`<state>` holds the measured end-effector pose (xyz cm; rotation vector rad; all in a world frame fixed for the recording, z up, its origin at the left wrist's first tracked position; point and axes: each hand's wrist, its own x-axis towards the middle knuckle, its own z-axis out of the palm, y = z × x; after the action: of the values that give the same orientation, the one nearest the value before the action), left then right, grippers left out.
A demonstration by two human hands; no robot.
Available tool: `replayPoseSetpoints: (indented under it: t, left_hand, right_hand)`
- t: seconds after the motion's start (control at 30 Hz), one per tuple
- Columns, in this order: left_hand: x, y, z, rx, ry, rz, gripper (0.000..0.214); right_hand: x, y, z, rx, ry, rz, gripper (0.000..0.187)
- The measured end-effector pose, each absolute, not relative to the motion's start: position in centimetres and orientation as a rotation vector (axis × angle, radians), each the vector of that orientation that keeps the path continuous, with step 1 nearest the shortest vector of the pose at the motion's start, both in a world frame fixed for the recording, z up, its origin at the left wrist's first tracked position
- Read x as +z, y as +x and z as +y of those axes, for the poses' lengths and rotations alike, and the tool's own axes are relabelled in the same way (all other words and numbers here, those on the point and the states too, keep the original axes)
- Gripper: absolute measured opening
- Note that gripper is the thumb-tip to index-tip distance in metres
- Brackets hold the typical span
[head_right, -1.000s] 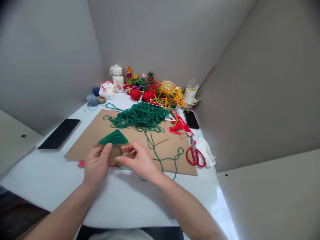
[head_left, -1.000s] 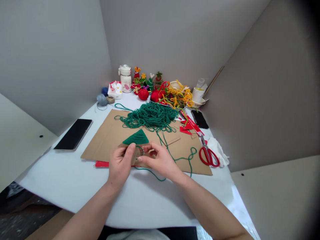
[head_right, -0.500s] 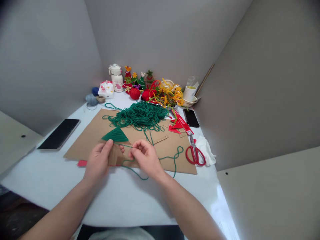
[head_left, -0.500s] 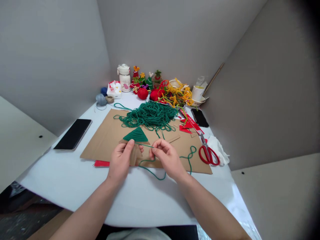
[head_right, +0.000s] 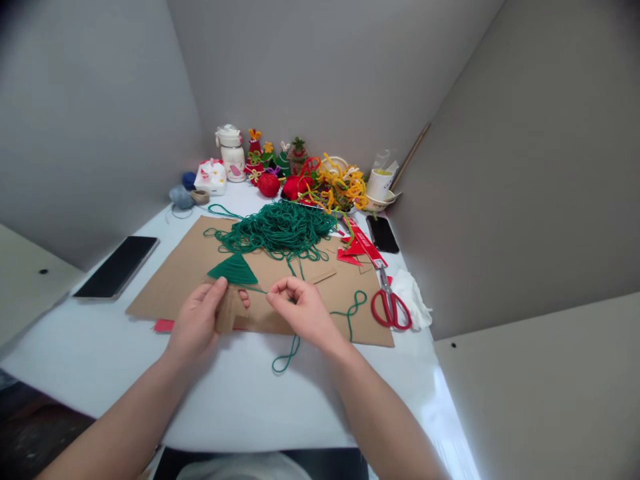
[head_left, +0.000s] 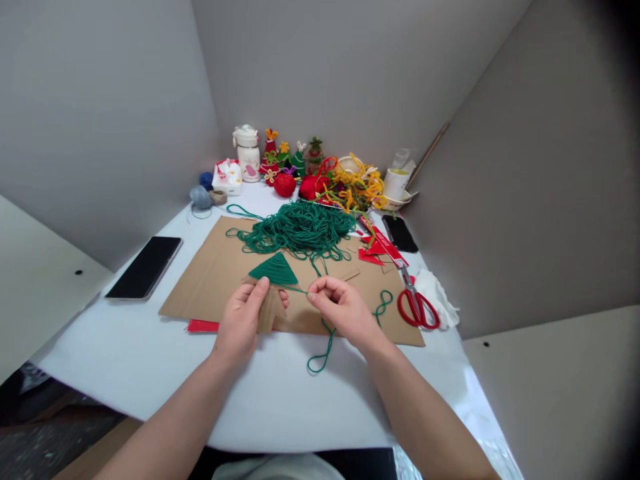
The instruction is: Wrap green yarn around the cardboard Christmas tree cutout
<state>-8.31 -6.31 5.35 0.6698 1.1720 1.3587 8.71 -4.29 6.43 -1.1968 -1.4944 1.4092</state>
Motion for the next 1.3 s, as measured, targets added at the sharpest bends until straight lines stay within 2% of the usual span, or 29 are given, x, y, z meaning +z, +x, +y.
replayPoseSetpoints:
  t: [0.4, 0.57, 0.8, 1.07, 1.3]
  left_hand:
    - [5.1, -8.4, -6.3, 1.274, 0.601, 1.104, 0.031]
    - [5.3, -8.7, -6.4, 1.198, 0.634, 1.031, 0.031]
    - [5.0, -9.2, -7.0, 0.793, 0.773, 0.820, 0.032]
    - [5.8, -9.4, -7.4, 0.356, 0.988, 0.712, 0.037]
    - [6.1, -9.1, -7.4, 0.194, 1.121, 0.711, 0.038]
  right_hand:
    - [7.0, 9.7, -4.2, 1.422, -1.161, -1.570, 0.019]
    - [6.7, 10.0, -4.0, 1.561, -1.097, -1.602, 0.022]
    - [6.4, 10.7, -3.7, 1.720, -0.922, -1.806, 0.024]
    - [6.4, 11.2, -3.3, 1.506, -0.893, -2.352, 0.011]
    - [6.2, 11.4, -3.0, 1.476, -0.815, -2.441, 0.017]
